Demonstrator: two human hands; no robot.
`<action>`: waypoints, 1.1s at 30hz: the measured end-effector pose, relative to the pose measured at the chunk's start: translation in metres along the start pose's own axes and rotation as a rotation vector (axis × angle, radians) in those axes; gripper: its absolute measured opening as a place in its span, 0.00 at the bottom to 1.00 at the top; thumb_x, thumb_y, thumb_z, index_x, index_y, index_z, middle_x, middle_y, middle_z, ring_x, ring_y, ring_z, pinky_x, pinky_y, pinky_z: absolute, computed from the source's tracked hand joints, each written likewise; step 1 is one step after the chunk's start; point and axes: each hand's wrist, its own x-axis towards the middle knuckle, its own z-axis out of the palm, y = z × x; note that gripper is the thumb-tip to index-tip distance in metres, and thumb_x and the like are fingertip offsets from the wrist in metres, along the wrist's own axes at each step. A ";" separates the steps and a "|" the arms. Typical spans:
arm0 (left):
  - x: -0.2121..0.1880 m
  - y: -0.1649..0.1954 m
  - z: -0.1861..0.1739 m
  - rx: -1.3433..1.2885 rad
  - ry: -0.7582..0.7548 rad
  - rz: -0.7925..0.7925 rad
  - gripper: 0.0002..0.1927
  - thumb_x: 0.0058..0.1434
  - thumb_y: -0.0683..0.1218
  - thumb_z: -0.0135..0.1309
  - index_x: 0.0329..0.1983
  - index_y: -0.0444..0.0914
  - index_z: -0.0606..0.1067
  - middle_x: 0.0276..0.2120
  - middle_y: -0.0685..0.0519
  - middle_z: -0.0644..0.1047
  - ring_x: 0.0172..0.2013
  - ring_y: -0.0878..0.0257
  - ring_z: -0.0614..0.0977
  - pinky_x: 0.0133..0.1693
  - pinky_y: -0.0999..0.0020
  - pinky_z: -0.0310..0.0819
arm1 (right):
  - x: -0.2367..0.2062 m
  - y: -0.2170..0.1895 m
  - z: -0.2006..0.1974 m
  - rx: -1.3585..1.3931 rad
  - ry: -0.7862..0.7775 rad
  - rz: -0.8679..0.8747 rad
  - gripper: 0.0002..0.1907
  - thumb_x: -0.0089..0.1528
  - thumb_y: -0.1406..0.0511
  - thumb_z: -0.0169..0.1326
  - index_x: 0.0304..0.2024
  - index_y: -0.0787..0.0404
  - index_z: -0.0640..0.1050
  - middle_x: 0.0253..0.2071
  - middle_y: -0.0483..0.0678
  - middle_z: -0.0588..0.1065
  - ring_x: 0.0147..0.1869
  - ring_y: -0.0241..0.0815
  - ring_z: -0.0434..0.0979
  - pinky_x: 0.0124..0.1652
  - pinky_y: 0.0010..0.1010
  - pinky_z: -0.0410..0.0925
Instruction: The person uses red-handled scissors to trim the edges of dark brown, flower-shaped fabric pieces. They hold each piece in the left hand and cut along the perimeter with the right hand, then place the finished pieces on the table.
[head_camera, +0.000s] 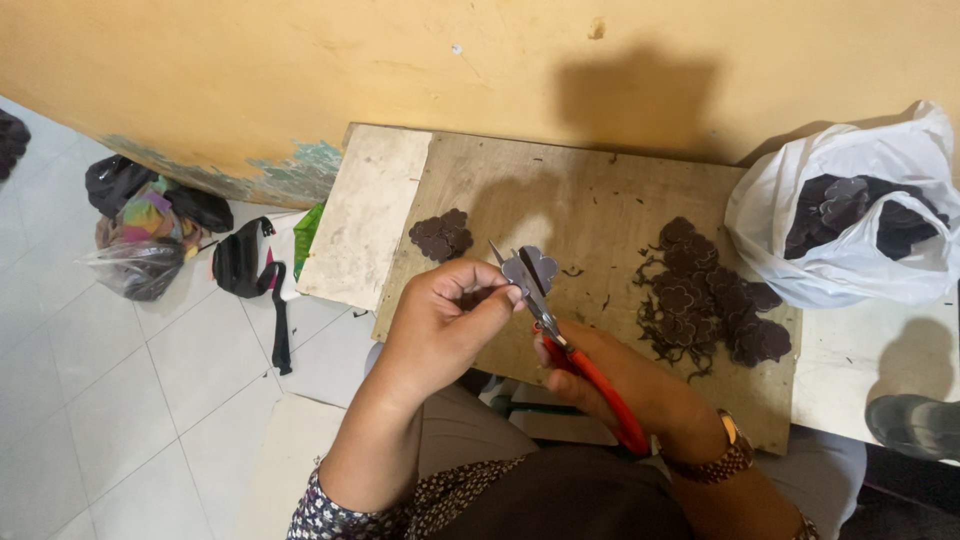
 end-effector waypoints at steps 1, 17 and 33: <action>0.000 0.000 0.000 -0.015 -0.005 0.006 0.03 0.66 0.37 0.56 0.37 0.32 0.78 0.34 0.54 0.82 0.36 0.72 0.80 0.41 0.76 0.75 | 0.000 0.001 0.000 -0.013 -0.002 0.001 0.25 0.64 0.46 0.53 0.45 0.60 0.70 0.36 0.44 0.69 0.39 0.38 0.68 0.40 0.30 0.68; 0.000 0.001 0.000 -0.009 -0.020 0.012 0.03 0.66 0.37 0.55 0.36 0.32 0.76 0.34 0.54 0.82 0.37 0.71 0.80 0.42 0.76 0.75 | -0.003 0.010 0.000 0.000 -0.009 -0.003 0.29 0.64 0.42 0.51 0.44 0.61 0.70 0.36 0.44 0.69 0.39 0.38 0.67 0.39 0.30 0.68; 0.000 0.005 -0.001 0.005 -0.024 0.026 0.04 0.67 0.38 0.55 0.36 0.32 0.77 0.34 0.53 0.82 0.37 0.71 0.81 0.43 0.75 0.76 | -0.005 0.006 0.001 -0.020 0.014 0.014 0.35 0.61 0.35 0.47 0.42 0.61 0.71 0.34 0.44 0.69 0.37 0.37 0.67 0.38 0.29 0.67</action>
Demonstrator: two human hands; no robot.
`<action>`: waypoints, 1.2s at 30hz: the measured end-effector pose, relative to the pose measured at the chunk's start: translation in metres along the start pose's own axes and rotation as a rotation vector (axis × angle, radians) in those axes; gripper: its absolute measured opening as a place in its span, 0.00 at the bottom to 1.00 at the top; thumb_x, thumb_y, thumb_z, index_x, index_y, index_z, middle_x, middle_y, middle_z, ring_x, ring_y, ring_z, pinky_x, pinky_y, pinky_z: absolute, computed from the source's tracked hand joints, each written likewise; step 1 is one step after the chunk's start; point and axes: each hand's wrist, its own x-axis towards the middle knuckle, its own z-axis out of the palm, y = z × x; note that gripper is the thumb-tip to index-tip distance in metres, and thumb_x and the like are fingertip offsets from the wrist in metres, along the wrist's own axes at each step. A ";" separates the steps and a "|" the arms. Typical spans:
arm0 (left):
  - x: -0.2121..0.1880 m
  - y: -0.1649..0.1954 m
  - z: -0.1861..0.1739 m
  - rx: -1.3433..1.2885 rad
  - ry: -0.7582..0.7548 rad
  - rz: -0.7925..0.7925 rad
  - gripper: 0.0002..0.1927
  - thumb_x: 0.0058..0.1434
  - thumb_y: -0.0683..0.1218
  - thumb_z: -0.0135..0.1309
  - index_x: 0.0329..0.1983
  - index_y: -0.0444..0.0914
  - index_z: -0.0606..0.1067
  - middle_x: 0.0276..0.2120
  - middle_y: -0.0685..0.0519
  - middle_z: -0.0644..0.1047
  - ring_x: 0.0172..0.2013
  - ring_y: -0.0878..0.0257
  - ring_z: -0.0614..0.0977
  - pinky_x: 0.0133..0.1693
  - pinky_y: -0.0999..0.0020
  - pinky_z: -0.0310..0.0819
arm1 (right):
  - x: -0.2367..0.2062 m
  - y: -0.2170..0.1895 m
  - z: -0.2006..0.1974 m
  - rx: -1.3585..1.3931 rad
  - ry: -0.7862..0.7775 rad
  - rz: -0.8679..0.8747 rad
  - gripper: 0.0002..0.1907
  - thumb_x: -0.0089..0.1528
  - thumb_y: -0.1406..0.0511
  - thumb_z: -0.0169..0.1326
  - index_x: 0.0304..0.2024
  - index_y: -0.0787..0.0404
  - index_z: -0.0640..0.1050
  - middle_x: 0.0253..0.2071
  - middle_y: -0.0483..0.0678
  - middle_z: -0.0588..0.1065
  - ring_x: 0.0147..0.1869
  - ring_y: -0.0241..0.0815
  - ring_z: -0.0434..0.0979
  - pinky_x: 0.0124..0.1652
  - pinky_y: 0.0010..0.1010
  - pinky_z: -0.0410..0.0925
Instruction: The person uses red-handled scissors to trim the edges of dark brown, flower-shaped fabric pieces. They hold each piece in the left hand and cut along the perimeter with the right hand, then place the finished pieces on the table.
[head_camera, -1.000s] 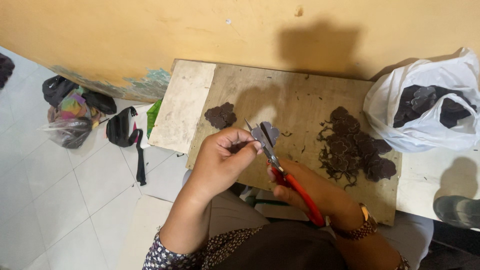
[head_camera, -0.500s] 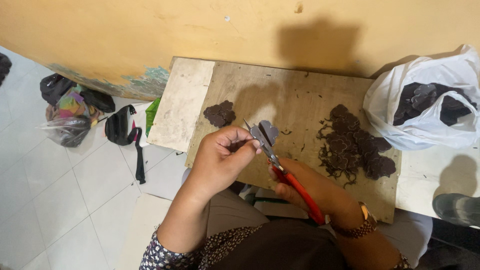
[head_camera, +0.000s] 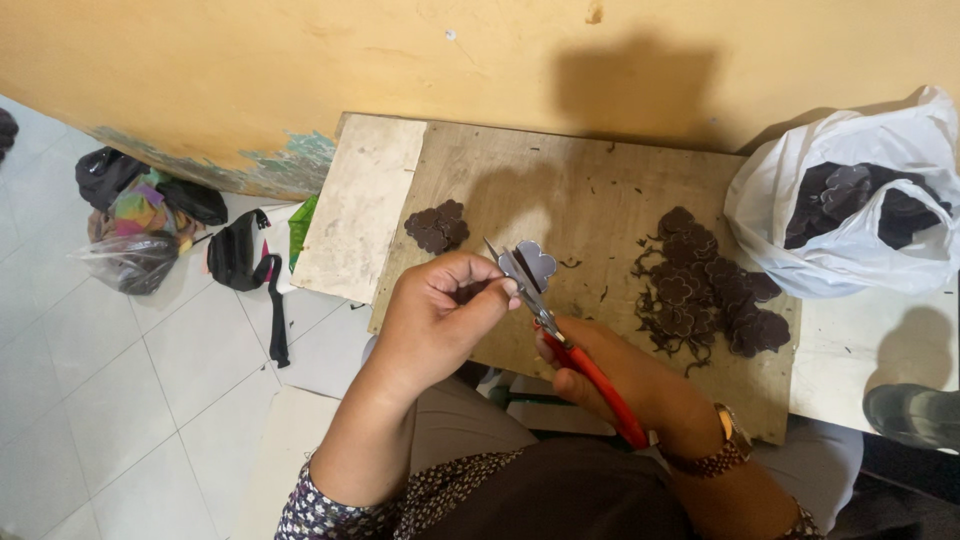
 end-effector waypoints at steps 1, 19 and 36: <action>-0.001 0.000 0.001 0.000 0.005 -0.004 0.04 0.67 0.38 0.55 0.36 0.32 0.77 0.34 0.53 0.82 0.37 0.71 0.81 0.43 0.75 0.76 | 0.000 0.000 0.000 -0.003 0.001 -0.006 0.36 0.61 0.34 0.46 0.41 0.60 0.71 0.33 0.43 0.68 0.36 0.37 0.66 0.37 0.29 0.67; 0.001 -0.008 0.004 -0.082 0.033 -0.011 0.03 0.66 0.37 0.54 0.37 0.32 0.77 0.34 0.53 0.82 0.37 0.71 0.82 0.43 0.75 0.77 | 0.004 0.003 0.003 0.007 0.019 -0.047 0.41 0.59 0.29 0.40 0.37 0.59 0.69 0.30 0.43 0.65 0.32 0.36 0.63 0.32 0.29 0.64; 0.000 -0.014 0.001 0.075 0.068 -0.011 0.02 0.67 0.37 0.58 0.37 0.35 0.77 0.30 0.56 0.77 0.31 0.72 0.73 0.36 0.76 0.67 | 0.001 0.013 0.002 -0.007 0.001 -0.020 0.41 0.60 0.29 0.39 0.35 0.59 0.68 0.29 0.44 0.64 0.32 0.38 0.62 0.32 0.30 0.63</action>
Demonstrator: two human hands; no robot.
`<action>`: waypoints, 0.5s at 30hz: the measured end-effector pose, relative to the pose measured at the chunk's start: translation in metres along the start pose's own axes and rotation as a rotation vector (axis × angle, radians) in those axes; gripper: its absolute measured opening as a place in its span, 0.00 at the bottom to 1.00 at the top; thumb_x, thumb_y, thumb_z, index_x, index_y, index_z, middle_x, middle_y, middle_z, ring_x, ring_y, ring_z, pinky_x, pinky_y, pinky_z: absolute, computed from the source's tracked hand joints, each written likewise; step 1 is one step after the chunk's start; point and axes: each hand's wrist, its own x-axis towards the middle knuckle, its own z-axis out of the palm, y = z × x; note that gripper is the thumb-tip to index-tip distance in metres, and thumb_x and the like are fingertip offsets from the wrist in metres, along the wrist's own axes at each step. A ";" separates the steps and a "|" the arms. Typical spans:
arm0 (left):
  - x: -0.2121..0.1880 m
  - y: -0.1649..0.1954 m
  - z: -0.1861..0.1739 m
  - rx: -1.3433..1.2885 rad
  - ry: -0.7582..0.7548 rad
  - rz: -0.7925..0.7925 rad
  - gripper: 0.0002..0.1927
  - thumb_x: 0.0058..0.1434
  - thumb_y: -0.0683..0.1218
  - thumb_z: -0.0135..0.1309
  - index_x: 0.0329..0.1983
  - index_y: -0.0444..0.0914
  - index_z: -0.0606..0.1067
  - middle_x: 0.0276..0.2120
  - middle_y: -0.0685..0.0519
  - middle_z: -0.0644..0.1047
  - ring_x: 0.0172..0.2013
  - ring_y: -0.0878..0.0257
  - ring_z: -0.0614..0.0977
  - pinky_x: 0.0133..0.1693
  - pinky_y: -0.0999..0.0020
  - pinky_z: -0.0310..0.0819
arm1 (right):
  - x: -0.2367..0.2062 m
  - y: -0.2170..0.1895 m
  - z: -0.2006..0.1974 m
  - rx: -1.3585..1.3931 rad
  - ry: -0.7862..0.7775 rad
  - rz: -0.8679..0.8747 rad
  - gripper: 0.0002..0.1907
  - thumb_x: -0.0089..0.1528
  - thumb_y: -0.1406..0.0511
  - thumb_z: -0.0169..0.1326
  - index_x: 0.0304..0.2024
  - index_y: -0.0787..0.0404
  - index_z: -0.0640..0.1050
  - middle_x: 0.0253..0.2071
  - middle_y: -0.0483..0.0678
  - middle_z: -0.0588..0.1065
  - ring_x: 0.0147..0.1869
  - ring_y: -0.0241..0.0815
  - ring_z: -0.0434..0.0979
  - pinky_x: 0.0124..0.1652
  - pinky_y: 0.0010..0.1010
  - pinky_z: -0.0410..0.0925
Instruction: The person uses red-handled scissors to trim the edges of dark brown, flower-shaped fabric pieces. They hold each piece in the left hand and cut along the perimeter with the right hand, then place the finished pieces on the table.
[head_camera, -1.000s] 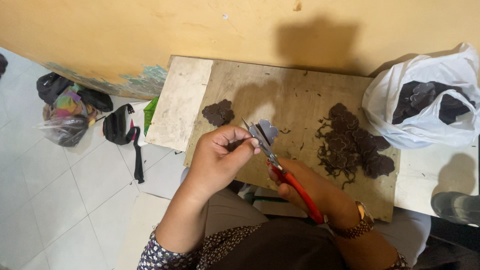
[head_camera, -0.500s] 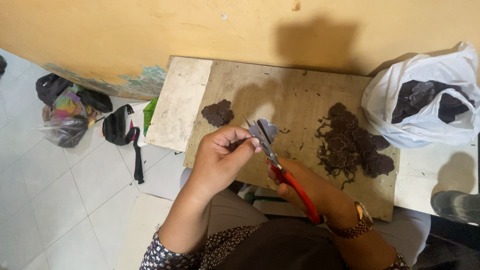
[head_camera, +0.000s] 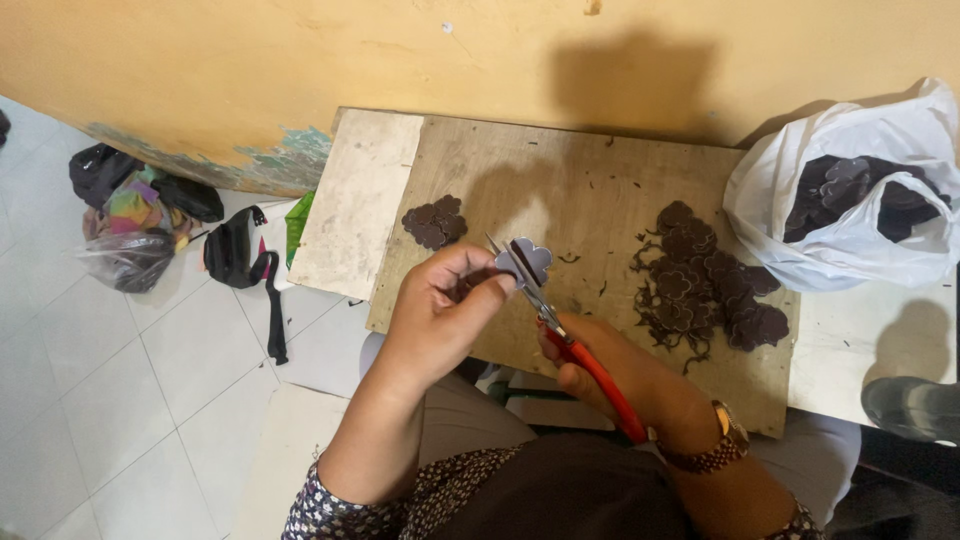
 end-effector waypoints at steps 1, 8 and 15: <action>0.000 -0.001 0.001 -0.035 0.004 0.006 0.02 0.66 0.37 0.58 0.37 0.35 0.76 0.31 0.57 0.78 0.32 0.72 0.74 0.36 0.76 0.68 | 0.000 -0.001 0.000 -0.004 0.001 -0.012 0.41 0.60 0.29 0.40 0.37 0.59 0.68 0.29 0.44 0.65 0.33 0.37 0.63 0.32 0.30 0.63; 0.007 -0.007 0.006 -0.354 0.017 0.047 0.02 0.68 0.35 0.56 0.40 0.35 0.75 0.36 0.52 0.81 0.38 0.68 0.82 0.43 0.73 0.78 | -0.003 -0.003 -0.003 0.085 -0.005 -0.013 0.41 0.61 0.31 0.44 0.46 0.61 0.69 0.36 0.43 0.66 0.38 0.36 0.64 0.38 0.29 0.65; 0.007 -0.019 0.024 -0.518 0.142 -0.033 0.05 0.65 0.33 0.55 0.42 0.34 0.76 0.36 0.49 0.82 0.36 0.65 0.83 0.42 0.69 0.81 | 0.000 0.004 0.006 0.101 0.060 -0.079 0.39 0.63 0.34 0.48 0.49 0.62 0.68 0.40 0.44 0.66 0.43 0.36 0.65 0.43 0.28 0.66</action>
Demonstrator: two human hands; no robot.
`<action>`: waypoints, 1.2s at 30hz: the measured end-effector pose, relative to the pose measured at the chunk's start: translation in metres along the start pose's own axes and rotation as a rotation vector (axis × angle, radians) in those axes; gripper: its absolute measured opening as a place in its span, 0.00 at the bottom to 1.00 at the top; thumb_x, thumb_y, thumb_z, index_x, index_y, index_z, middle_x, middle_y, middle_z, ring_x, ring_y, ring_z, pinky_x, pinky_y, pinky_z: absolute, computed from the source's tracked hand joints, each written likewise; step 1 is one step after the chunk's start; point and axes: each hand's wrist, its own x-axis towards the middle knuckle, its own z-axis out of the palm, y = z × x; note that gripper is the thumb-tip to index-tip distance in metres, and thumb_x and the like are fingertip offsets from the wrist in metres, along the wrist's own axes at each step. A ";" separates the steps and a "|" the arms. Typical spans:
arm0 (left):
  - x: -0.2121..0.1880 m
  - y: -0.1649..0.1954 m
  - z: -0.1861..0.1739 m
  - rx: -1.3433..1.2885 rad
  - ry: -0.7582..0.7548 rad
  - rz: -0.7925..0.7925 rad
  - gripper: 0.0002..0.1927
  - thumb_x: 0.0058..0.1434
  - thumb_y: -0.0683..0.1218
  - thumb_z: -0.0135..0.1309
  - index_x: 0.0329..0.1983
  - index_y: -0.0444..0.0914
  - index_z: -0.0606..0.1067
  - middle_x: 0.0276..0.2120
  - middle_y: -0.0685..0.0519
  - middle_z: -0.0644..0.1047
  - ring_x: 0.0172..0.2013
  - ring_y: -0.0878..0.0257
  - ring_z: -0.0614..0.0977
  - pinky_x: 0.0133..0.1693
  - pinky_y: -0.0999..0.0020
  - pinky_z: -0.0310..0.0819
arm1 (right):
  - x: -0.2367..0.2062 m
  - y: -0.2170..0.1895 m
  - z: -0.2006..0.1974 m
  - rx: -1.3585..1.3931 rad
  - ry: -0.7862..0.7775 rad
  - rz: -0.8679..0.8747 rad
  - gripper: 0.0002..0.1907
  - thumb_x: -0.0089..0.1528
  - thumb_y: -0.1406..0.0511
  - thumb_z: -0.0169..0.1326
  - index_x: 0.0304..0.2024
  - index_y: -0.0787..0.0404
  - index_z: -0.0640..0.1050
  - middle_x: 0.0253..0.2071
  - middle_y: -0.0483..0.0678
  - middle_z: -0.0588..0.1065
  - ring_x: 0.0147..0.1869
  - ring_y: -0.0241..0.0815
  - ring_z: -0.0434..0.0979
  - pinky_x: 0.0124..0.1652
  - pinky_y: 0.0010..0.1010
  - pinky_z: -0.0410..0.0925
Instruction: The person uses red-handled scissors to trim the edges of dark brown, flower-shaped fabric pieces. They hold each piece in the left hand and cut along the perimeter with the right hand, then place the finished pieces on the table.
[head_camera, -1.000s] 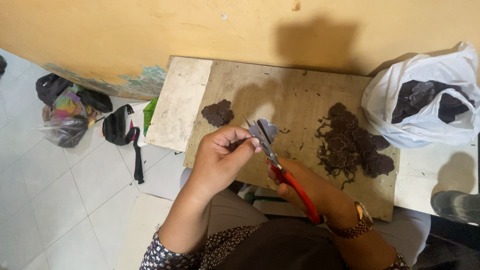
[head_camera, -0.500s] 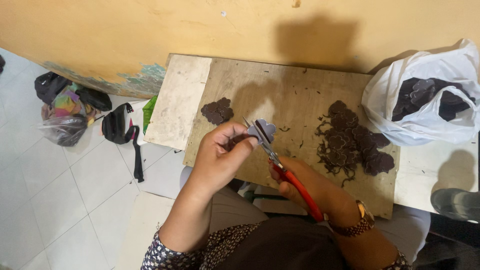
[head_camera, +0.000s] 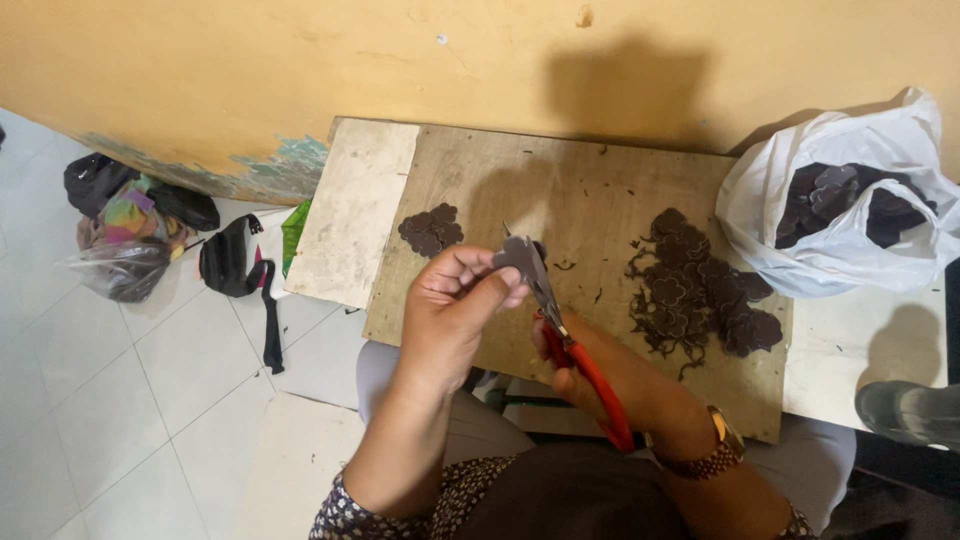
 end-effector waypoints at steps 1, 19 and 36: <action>0.000 -0.002 -0.001 0.004 0.008 -0.007 0.05 0.64 0.33 0.55 0.41 0.34 0.75 0.36 0.49 0.81 0.36 0.65 0.83 0.41 0.70 0.81 | 0.000 0.000 0.000 -0.016 0.003 0.015 0.38 0.63 0.35 0.47 0.49 0.62 0.68 0.39 0.44 0.66 0.42 0.36 0.65 0.42 0.28 0.66; -0.009 -0.006 0.002 0.009 -0.007 0.015 0.10 0.63 0.30 0.53 0.33 0.37 0.69 0.34 0.49 0.81 0.37 0.65 0.83 0.42 0.70 0.79 | -0.003 0.000 -0.003 -0.033 -0.028 0.078 0.35 0.62 0.38 0.51 0.47 0.62 0.69 0.38 0.45 0.67 0.40 0.37 0.66 0.40 0.29 0.68; -0.012 -0.008 0.006 0.012 0.009 0.046 0.11 0.63 0.30 0.53 0.33 0.37 0.68 0.35 0.49 0.81 0.37 0.65 0.82 0.42 0.71 0.77 | -0.001 0.007 -0.002 -0.048 0.007 0.029 0.38 0.61 0.34 0.48 0.45 0.62 0.70 0.35 0.43 0.67 0.37 0.36 0.65 0.37 0.30 0.66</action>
